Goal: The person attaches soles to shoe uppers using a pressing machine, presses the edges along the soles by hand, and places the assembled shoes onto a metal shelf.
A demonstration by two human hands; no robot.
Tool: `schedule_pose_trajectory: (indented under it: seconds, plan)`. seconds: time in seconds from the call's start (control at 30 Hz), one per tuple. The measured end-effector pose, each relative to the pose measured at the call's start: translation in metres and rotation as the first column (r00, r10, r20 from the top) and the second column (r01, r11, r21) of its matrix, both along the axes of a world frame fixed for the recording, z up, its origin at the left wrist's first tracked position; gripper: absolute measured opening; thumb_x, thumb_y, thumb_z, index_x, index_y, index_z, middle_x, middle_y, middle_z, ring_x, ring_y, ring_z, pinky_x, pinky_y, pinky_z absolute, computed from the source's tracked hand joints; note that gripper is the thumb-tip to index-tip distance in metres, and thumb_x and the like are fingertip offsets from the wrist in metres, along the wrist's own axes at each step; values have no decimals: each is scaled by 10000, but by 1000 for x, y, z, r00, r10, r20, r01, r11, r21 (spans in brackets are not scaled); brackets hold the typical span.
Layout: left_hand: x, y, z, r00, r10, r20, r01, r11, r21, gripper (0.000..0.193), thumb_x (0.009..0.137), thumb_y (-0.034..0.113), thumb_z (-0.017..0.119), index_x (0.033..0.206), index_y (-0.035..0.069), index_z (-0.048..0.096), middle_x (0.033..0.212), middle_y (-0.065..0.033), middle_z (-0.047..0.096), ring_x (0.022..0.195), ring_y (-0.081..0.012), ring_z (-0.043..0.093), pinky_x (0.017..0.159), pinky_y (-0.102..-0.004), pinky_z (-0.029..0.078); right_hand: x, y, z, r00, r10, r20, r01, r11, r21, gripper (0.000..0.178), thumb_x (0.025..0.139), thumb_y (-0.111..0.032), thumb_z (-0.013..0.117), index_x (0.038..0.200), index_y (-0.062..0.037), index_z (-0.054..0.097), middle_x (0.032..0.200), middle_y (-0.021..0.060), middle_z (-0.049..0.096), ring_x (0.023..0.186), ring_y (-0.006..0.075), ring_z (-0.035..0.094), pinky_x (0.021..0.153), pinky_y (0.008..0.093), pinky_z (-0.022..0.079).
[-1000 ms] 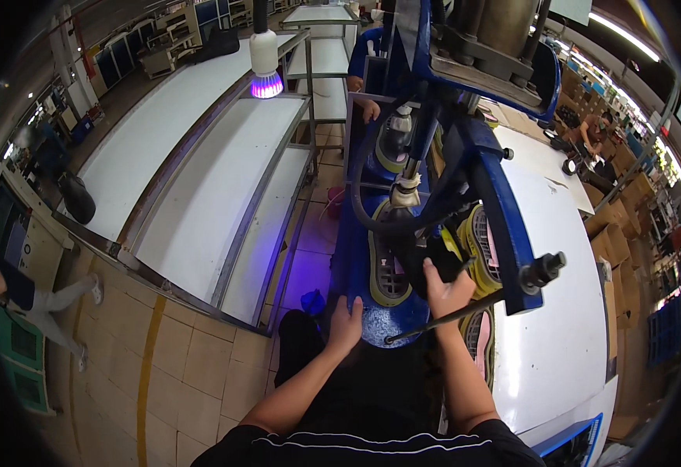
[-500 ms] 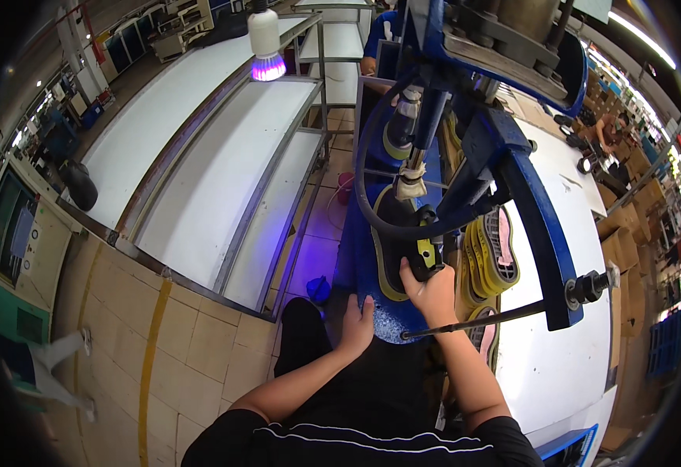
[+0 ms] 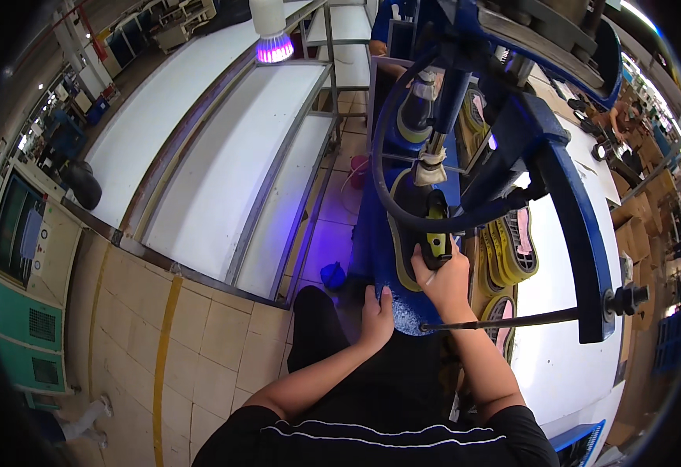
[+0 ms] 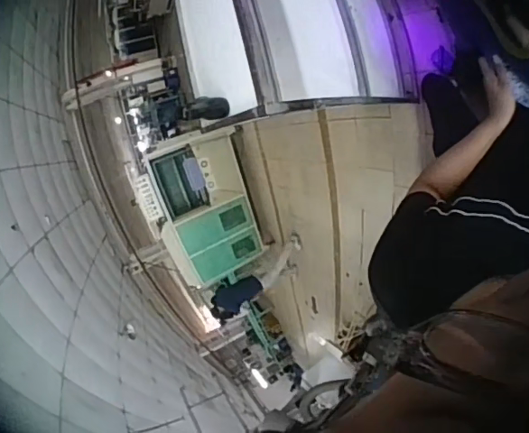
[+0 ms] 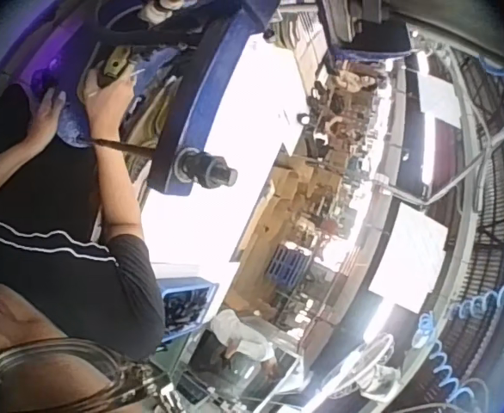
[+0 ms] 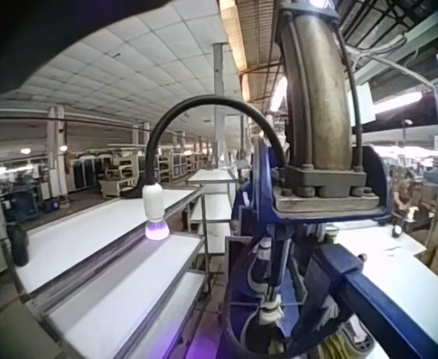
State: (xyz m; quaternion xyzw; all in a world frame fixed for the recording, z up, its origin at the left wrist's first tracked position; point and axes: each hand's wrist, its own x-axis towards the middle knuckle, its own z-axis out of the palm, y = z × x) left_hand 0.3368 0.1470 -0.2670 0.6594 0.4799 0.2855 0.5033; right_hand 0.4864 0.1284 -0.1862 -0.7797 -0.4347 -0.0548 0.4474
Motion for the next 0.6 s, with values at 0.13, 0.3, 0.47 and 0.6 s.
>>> schedule_pose_trajectory:
  seconds: [0.13, 0.3, 0.47, 0.6]
  plan:
    - [2, 6, -17, 991, -52, 122, 67, 990, -125, 365, 1101, 325, 464, 1204, -18, 531, 938, -135, 621, 888, -254, 620, 842, -391, 481, 6, 2, -9, 1000, 5, -18, -4, 999, 35, 433, 813, -240, 800, 1074, 58, 627, 909, 306, 673, 746, 501, 677, 679, 489, 576]
    - [4, 7, -34, 976, -33, 214, 38, 999, -21, 386, 1106, 365, 475, 1143, -19, 491, 880, -188, 601, 813, -324, 625, 781, -444, 470, 12, -11, -4, 987, 73, -141, -88, 990, -105, 824, 802, -351, 856, 1404, 92, 510, 1118, 378, 656, 1032, 519, 661, 915, 462, 548]
    - [7, 58, -32, 959, -26, 283, 25, 1000, 8, 527, 1071, 304, 585, 1444, 6, 362, 1128, -128, 565, 1018, -218, 571, 897, -366, 471, 22, -83, -21, 642, 345, -684, 64, 866, 496, 684, 1074, -356, 563, 1503, 143, 377, 1426, 289, 577, 1310, 344, 595, 1148, 425, 418]
    - [41, 136, 13, 966, -173, 191, 75, 897, 435, 482, 1033, 285, 642, 1388, 4, 478, 1152, -164, 588, 1063, -283, 596, 946, -403, 488, -8, -142, 5, 887, -159, -434, 404, 721, 563, 367, 1075, -293, 550, 1198, 42, 636, 994, 124, 739, 848, 153, 636, 793, 313, 490]
